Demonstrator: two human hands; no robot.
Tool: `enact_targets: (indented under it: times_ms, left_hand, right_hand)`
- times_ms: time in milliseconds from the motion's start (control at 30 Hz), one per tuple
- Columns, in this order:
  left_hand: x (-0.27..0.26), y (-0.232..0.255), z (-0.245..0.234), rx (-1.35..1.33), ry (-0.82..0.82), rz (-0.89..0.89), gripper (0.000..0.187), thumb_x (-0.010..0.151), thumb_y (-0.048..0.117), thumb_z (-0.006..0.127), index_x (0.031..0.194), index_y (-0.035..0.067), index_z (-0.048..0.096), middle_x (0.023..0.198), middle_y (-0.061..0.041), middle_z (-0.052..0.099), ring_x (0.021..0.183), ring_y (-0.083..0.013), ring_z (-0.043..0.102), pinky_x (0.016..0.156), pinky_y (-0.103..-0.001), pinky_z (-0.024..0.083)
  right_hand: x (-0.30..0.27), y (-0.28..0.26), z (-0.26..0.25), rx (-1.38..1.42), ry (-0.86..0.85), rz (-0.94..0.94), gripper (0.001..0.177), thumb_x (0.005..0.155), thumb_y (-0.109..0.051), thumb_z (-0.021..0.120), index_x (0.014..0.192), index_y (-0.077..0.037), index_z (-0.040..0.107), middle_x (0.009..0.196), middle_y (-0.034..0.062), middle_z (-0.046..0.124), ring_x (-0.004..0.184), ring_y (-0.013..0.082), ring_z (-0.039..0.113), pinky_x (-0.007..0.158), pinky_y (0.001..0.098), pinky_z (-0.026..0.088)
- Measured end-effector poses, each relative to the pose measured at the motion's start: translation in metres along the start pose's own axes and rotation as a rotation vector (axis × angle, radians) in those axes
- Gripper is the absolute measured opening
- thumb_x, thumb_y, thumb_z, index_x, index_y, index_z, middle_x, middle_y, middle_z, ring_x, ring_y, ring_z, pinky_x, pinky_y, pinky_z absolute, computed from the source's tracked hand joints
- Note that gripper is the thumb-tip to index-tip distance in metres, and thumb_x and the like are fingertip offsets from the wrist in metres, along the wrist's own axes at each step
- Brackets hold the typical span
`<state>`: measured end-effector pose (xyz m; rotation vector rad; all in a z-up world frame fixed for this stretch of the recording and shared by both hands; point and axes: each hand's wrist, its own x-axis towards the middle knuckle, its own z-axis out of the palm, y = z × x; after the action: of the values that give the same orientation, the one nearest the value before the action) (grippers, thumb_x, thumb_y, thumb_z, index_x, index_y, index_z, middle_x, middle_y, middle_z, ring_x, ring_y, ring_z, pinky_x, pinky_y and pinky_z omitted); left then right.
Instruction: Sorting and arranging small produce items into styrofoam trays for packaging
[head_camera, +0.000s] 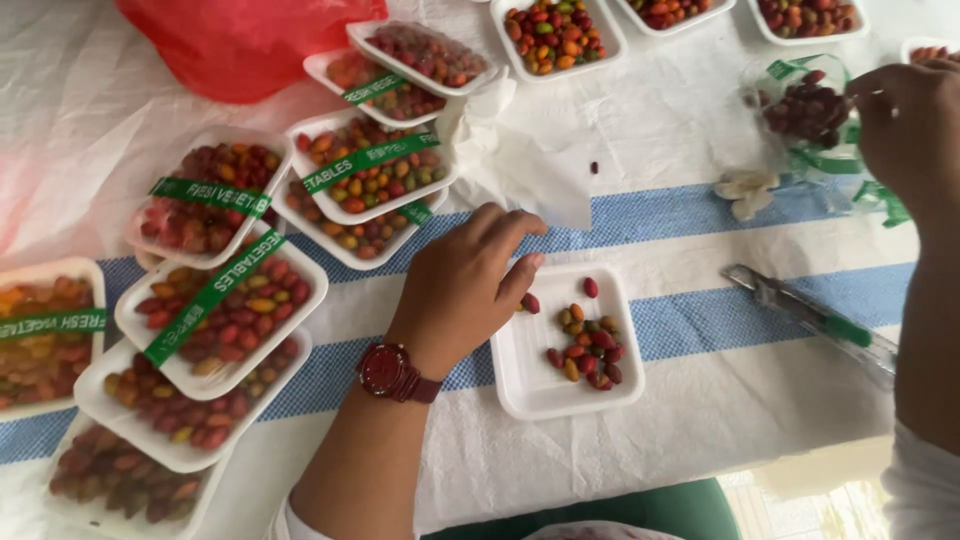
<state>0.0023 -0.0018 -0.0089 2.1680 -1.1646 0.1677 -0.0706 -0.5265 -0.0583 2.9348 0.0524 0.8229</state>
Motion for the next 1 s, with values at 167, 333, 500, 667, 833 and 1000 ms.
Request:
enact_targets:
  times_ms: [167,333,500,667,833,1000]
  left_hand:
    - [0.001,-0.001,-0.003,0.007,-0.017,-0.023,0.02,0.095,0.018,0.067,0.114,0.013,0.063,0.103,-0.006,0.065,0.079,-0.0264,0.068,0.051,-0.041,0.051]
    - [0.0,-0.004,0.001,0.002,0.008,-0.04,0.021,0.093,0.017,0.067,0.114,0.014,0.063,0.103,-0.006,0.064,0.082,-0.0291,0.068,0.054,-0.044,0.049]
    - [-0.001,-0.006,-0.002,0.002,0.033,-0.024,0.022,0.092,0.015,0.069,0.113,0.013,0.063,0.102,-0.007,0.063,0.081,-0.0287,0.067,0.057,-0.043,0.049]
    - [-0.001,-0.006,-0.001,0.028,0.026,-0.009,0.021,0.095,0.016,0.068,0.116,0.012,0.063,0.104,-0.006,0.063,0.082,-0.0261,0.067,0.054,-0.04,0.05]
    - [-0.001,-0.007,0.0,0.029,0.023,-0.012,0.022,0.094,0.015,0.069,0.115,0.012,0.063,0.103,-0.007,0.063,0.082,-0.0257,0.067,0.055,-0.039,0.051]
    - [-0.002,-0.007,0.001,0.019,0.024,-0.011,0.022,0.094,0.014,0.07,0.115,0.012,0.063,0.104,-0.006,0.063,0.083,-0.0264,0.067,0.058,-0.039,0.051]
  right_hand:
    - [0.033,-0.12,-0.066,0.422,-0.126,0.133,0.011,0.128,0.014,0.068,0.129,0.011,0.078,0.114,0.0259,0.073,0.088,0.0301,0.062,0.075,0.0407,0.049]
    - [0.054,-0.238,-0.114,0.616,-0.645,-0.085,0.021,0.084,-0.018,0.079,0.105,-0.013,0.078,0.094,0.0032,0.081,0.077,0.0135,0.078,0.071,0.0226,0.071]
    - [0.044,-0.281,-0.101,0.725,-0.81,-0.332,0.018,0.074,-0.029,0.089,0.077,-0.022,0.073,0.086,-0.0069,0.073,0.08,0.0176,0.066,0.081,0.0331,0.051]
    - [0.05,-0.271,-0.096,0.756,-0.413,-0.291,0.021,0.079,-0.02,0.084,0.09,-0.009,0.07,0.084,0.0016,0.07,0.076,0.0198,0.063,0.066,0.0336,0.052]
    - [0.04,-0.264,-0.1,0.797,-0.652,-0.294,0.023,0.075,-0.03,0.086,0.089,-0.015,0.076,0.087,-0.002,0.074,0.081,0.0186,0.068,0.072,0.0327,0.058]
    - [0.032,-0.27,-0.095,0.562,-0.758,-0.381,0.024,0.08,-0.043,0.082,0.089,-0.023,0.072,0.092,-0.0064,0.073,0.084,0.0187,0.066,0.081,0.0381,0.055]
